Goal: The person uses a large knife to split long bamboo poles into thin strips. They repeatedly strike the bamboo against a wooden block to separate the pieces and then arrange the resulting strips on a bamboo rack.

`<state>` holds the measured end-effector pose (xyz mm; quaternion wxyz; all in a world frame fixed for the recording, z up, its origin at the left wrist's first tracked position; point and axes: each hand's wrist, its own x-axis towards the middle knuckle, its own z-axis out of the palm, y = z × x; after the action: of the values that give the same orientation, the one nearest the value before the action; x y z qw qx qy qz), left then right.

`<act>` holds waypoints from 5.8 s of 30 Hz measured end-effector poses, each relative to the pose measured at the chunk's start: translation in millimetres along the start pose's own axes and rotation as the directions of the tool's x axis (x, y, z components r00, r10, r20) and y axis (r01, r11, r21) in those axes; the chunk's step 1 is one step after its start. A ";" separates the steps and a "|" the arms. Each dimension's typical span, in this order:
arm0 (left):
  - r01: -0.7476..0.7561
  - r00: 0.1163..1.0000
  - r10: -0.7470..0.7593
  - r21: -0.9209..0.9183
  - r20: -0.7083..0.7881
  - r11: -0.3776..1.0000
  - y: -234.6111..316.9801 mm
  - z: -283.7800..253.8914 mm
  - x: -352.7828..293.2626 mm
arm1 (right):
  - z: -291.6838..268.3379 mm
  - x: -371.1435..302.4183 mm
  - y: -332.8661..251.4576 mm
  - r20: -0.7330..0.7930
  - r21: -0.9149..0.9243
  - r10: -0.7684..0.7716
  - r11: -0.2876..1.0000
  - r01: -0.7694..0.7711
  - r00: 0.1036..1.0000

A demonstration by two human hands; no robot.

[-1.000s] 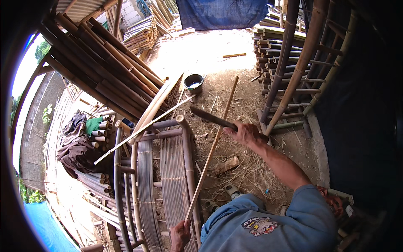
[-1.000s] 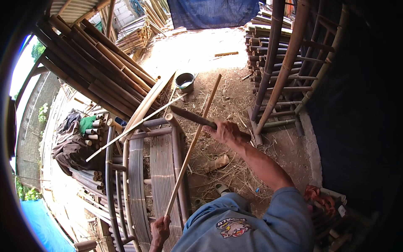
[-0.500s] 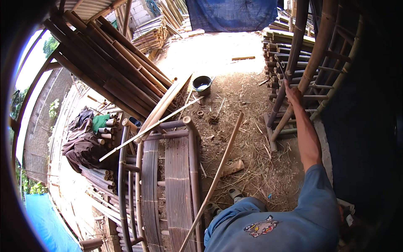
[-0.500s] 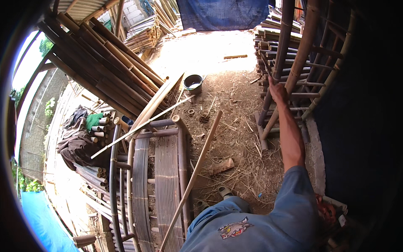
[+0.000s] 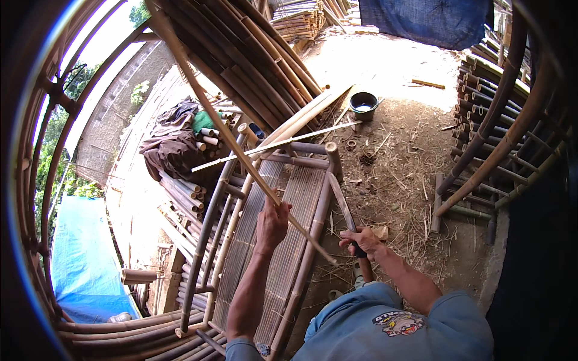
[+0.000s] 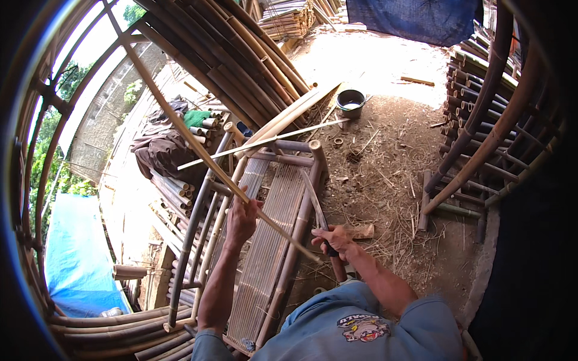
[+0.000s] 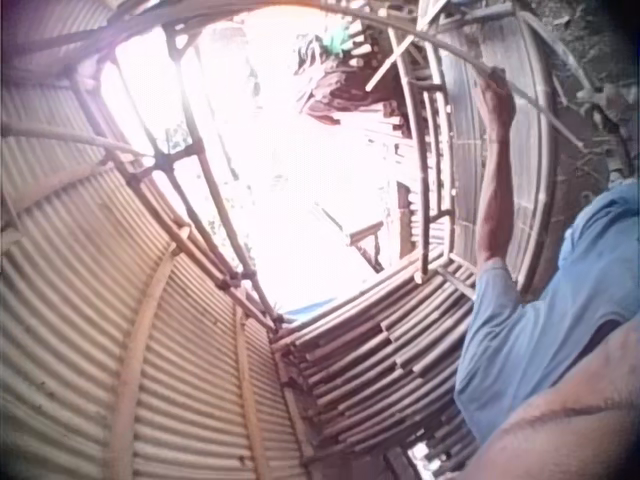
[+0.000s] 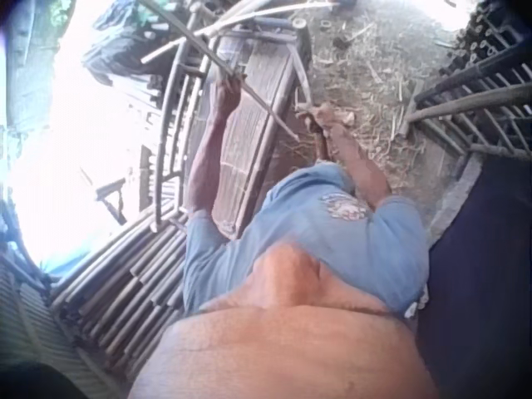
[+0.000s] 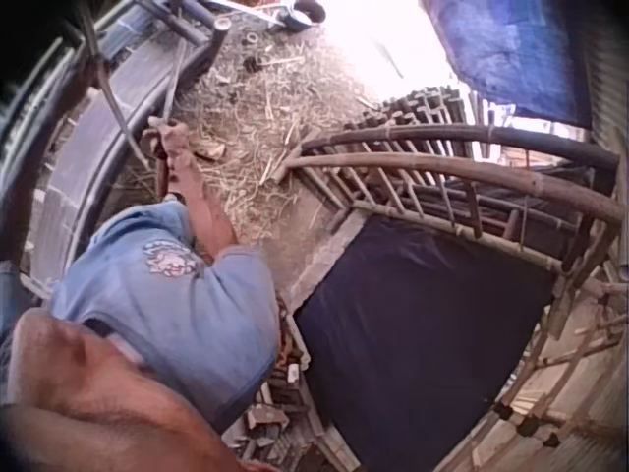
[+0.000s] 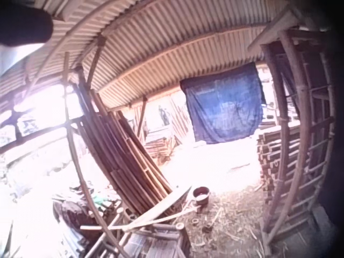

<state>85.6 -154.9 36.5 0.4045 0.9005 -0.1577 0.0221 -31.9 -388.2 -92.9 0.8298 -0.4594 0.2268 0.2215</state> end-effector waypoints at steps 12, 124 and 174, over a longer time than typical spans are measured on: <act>0.474 0.862 -0.318 -0.402 0.396 0.784 -8.6 10.7 -109.6 | 103.0 68.1 -30.5 -0.437 0.255 -0.274 0.876 0.410 0.857; 0.164 0.945 -0.050 -0.336 0.324 0.928 -101.2 -63.8 -197.6 | 34.9 -2.8 -98.9 -0.141 -0.989 -0.811 0.091 -0.115 0.568; 0.517 0.759 0.301 -0.815 0.578 0.262 -54.1 -98.8 -142.6 | 103.5 -82.1 -136.8 0.339 -0.935 -0.911 -0.298 0.194 0.234</act>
<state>-24.7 -10.5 39.9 0.7816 0.4223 -0.1962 -0.4151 -0.9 -377.6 94.4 0.2014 -0.9190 -0.0158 -0.3385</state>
